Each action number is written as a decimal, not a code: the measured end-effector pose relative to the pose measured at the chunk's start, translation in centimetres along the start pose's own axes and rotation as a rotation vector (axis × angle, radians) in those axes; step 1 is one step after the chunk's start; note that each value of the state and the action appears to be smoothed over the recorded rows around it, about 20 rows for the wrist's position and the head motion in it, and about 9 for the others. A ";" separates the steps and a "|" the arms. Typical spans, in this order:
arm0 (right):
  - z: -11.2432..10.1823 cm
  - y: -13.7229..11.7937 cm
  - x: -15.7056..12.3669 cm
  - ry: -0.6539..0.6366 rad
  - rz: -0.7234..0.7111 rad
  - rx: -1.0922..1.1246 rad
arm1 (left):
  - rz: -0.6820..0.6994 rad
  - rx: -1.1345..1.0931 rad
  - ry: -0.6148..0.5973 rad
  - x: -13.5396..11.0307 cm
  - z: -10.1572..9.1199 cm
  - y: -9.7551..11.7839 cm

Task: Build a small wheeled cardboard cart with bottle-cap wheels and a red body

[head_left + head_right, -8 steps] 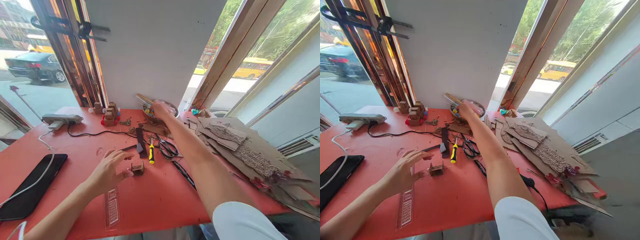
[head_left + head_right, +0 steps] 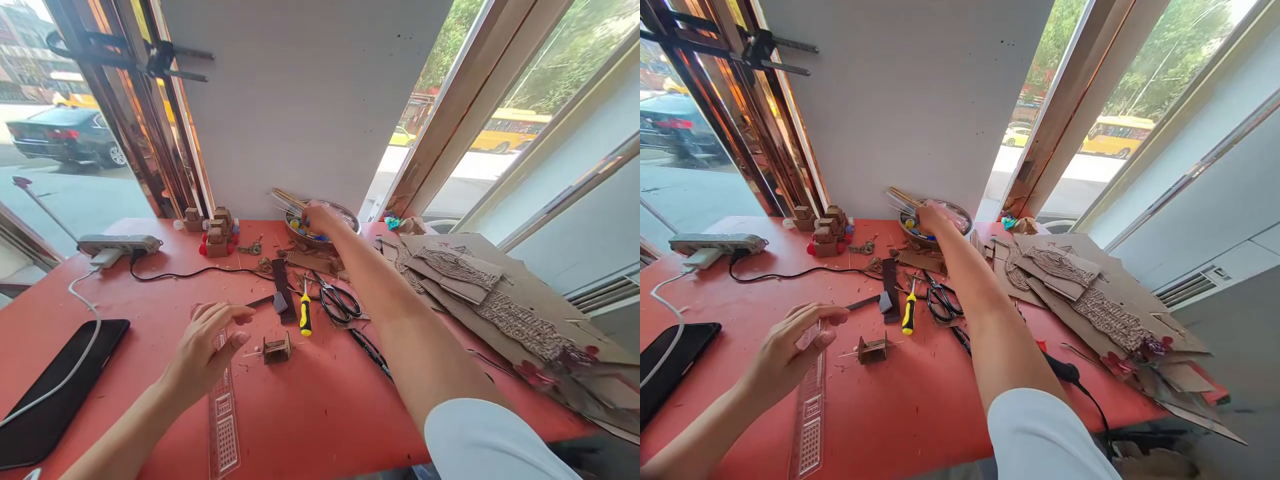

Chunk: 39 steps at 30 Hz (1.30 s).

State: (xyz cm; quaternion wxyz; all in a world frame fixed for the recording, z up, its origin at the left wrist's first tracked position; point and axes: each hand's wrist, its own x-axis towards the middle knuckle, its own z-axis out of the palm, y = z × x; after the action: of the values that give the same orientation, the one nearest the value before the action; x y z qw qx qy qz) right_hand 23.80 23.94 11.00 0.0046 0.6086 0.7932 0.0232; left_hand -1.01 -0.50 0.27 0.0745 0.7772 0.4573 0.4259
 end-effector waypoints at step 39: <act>1.1 -2.3 3.2 -0.067 0.080 0.184 | -0.020 0.111 -0.018 -0.5 0.8 -1.5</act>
State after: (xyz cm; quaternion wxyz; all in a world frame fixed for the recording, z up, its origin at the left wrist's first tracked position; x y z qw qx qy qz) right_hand 20.75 26.47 9.88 -0.0258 0.6382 0.7663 -0.0699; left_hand -1.51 0.15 -1.24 0.0394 0.7793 0.4871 0.3922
